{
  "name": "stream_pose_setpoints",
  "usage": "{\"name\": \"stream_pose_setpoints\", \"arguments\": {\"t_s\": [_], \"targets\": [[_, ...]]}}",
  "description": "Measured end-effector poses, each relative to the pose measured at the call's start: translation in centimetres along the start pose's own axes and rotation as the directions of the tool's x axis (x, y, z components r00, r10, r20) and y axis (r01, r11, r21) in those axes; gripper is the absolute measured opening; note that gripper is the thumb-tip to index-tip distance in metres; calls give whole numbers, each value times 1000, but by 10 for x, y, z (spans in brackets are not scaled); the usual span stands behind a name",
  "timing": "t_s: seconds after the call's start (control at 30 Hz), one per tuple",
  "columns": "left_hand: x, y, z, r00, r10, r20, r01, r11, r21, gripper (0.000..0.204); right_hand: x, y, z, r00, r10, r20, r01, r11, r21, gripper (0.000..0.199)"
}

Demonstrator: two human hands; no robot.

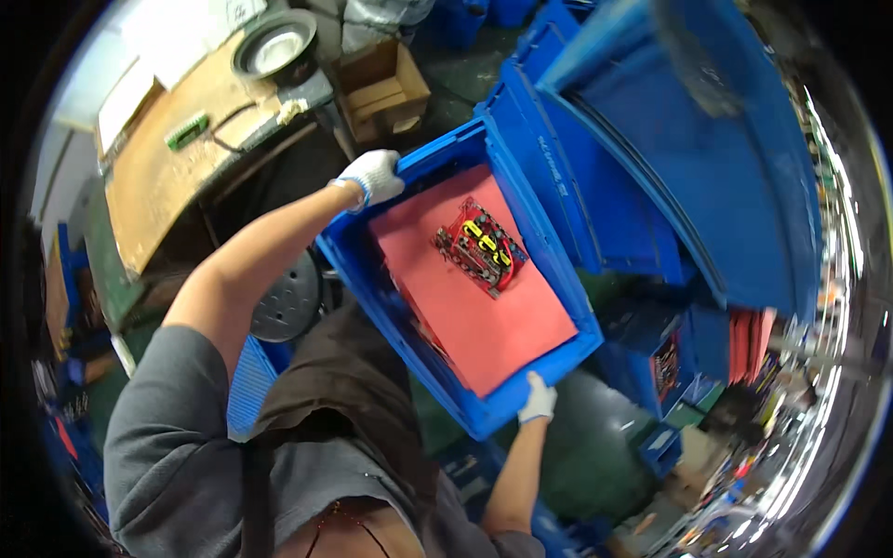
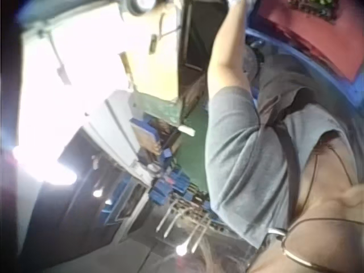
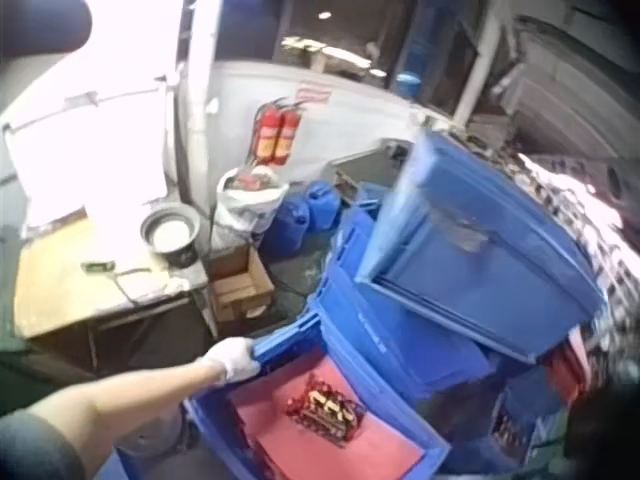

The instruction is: Cleaning and trimming electronic circuit boards in a factory production area.

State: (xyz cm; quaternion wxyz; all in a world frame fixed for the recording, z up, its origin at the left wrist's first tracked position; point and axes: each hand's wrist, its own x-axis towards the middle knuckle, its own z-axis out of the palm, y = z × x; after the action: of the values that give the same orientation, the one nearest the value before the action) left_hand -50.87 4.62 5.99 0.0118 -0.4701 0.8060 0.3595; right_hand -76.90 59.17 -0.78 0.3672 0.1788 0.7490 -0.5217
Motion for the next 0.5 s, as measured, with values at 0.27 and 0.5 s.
{"name": "stream_pose_setpoints", "arguments": {"t_s": [0.27,0.5], "targets": [[144,-167,106,976,-219,-18,219,975,22,33,140,63,178,990,129,57,-123,987,-102,48],[157,-193,121,993,-78,-88,81,996,28,28,157,35,217,972,121,-201,-186,921,-343,40]]}}
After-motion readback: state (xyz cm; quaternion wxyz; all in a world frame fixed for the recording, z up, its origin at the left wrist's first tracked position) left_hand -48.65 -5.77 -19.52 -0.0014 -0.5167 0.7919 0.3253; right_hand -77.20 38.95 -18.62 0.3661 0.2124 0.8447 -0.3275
